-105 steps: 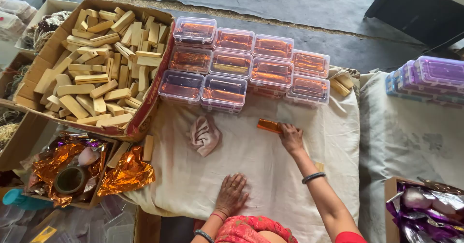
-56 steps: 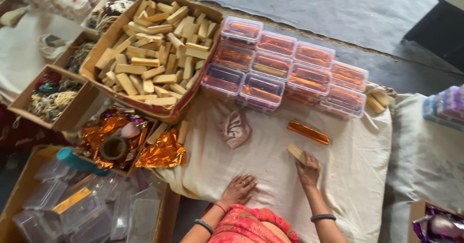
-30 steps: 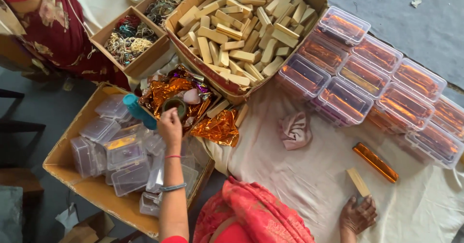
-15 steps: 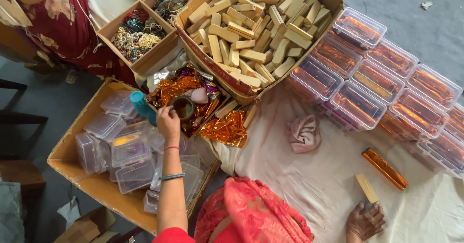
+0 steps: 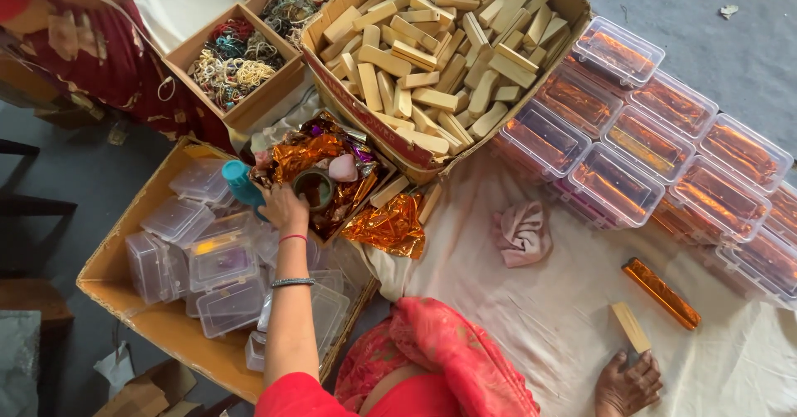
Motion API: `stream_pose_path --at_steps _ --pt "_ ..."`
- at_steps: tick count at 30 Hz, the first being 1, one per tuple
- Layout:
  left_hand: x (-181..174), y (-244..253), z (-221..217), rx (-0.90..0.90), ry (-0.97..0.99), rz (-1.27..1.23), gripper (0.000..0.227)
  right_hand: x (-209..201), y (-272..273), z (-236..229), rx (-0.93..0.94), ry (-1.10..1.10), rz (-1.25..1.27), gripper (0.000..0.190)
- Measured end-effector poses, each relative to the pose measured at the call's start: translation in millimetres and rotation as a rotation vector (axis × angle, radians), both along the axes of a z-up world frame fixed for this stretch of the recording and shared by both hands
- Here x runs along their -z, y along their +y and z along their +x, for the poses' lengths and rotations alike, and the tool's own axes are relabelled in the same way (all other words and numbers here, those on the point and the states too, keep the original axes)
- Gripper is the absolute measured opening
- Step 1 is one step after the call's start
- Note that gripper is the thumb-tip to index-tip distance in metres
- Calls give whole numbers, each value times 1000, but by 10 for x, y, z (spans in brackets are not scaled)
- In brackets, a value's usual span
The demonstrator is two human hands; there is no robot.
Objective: Packing wood-like items and small products into foil wrappers and plastic boxes.
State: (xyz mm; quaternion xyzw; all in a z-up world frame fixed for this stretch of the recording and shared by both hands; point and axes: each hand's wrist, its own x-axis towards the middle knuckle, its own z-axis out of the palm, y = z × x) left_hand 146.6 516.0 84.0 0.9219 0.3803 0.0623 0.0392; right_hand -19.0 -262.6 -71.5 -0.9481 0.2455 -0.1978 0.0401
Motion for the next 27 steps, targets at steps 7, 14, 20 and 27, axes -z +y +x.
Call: stream_pose_path --at_steps 7,14,20,27 --pt "-117 -18 -42 34 -179 137 25 -38 23 -21 12 -3 53 49" --pt "344 332 -62 -15 -728 -234 28 -18 3 -2 20 15 14 50" --pt "476 416 23 -222 -1285 -861 26 17 -26 17 30 39 29 51" --pt "936 685 32 -273 -1472 -1140 26 -87 75 27 41 42 113 56"
